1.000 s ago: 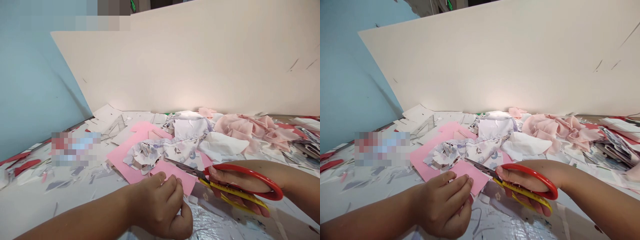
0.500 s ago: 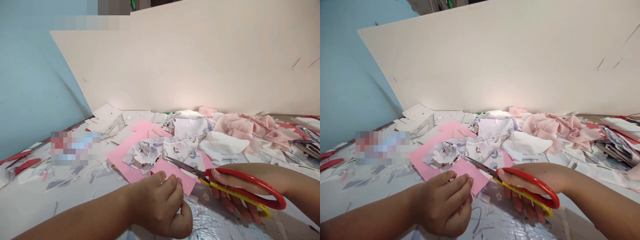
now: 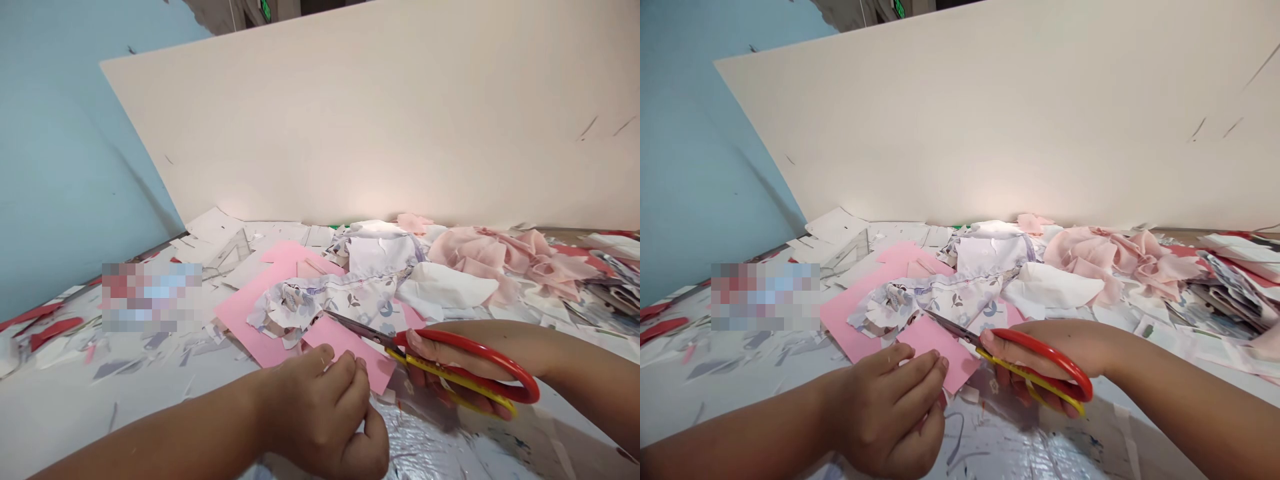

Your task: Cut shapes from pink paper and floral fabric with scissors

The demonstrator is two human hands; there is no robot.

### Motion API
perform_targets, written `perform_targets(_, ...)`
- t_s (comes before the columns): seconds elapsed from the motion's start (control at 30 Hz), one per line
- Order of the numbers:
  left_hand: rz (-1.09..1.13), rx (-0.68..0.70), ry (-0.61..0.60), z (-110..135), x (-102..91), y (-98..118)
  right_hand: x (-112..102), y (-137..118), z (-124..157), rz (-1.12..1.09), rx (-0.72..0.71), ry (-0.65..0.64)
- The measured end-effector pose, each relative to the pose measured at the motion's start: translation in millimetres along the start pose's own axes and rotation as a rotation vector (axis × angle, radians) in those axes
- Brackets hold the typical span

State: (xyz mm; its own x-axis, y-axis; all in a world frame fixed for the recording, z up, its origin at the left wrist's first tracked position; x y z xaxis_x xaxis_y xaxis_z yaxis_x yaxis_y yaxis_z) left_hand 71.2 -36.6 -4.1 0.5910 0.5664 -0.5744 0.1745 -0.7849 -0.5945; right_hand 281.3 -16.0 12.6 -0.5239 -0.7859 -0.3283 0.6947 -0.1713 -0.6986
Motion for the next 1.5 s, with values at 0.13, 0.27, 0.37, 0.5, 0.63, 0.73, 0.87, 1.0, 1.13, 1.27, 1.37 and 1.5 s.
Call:
perform_targets(0.13, -0.001, -0.009, 0.014, -2, -0.9, -1, -1, -1, -4, 0.069, -0.010, 0.010)
perform_targets(0.27, -0.008, 0.002, 0.000, -1, -0.2, -1, -1, -4, -8, 0.163, -0.016, 0.012)
perform_targets(0.37, -0.018, -0.005, -0.015, 2, 1.1, 1, -1, -7, -6, 0.207, -0.030, 0.024)
perform_targets(0.5, -0.011, -0.023, -0.016, 4, 2.1, 4, -1, -6, -2, 0.073, -0.031, 0.016)
perform_targets(0.63, 0.018, -0.019, -0.022, 3, 2.7, 5, -1, 0, -1, -0.108, 0.007, -0.033)
perform_targets(0.73, 0.033, -0.014, -0.042, 2, 2.9, 6, -1, 0, -2, -0.115, -0.016, -0.038)
perform_targets(0.87, 0.037, -0.013, -0.033, -1, 1.2, 6, -2, -11, 1, 0.044, 0.007, -0.021)
perform_targets(1.0, 0.028, 0.000, -0.032, -2, -0.3, 6, -2, -20, 5, 0.215, 0.011, -0.020)
perform_targets(1.13, 0.033, -0.001, -0.043, 0, -0.3, 8, -3, -20, 6, 0.257, 0.045, 0.016)
perform_targets(1.27, 0.043, 0.012, -0.069, 2, -0.1, 10, -4, -25, 4, 0.310, -0.003, -0.038)
perform_targets(1.37, 0.047, 0.017, -0.081, 2, 0.1, 9, -6, -26, 0, 0.310, -0.003, -0.063)
perform_targets(1.5, 0.051, 0.007, -0.078, 2, 0.8, 9, -5, -21, -6, 0.254, 0.001, -0.045)
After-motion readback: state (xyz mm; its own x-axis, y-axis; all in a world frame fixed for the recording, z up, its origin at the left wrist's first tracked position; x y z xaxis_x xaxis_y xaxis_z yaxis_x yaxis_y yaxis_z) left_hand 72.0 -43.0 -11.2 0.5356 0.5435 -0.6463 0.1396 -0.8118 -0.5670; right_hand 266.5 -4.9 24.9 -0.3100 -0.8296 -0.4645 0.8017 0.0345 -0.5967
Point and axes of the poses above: each hand's wrist, its own z-axis away from the middle knuckle, its own x-axis out of the palm, y = z × x, the point moved 2 cm from there along -z, towards the middle knuckle, and after that the axes turned 1 degree about -x, right-handed, at the moved point
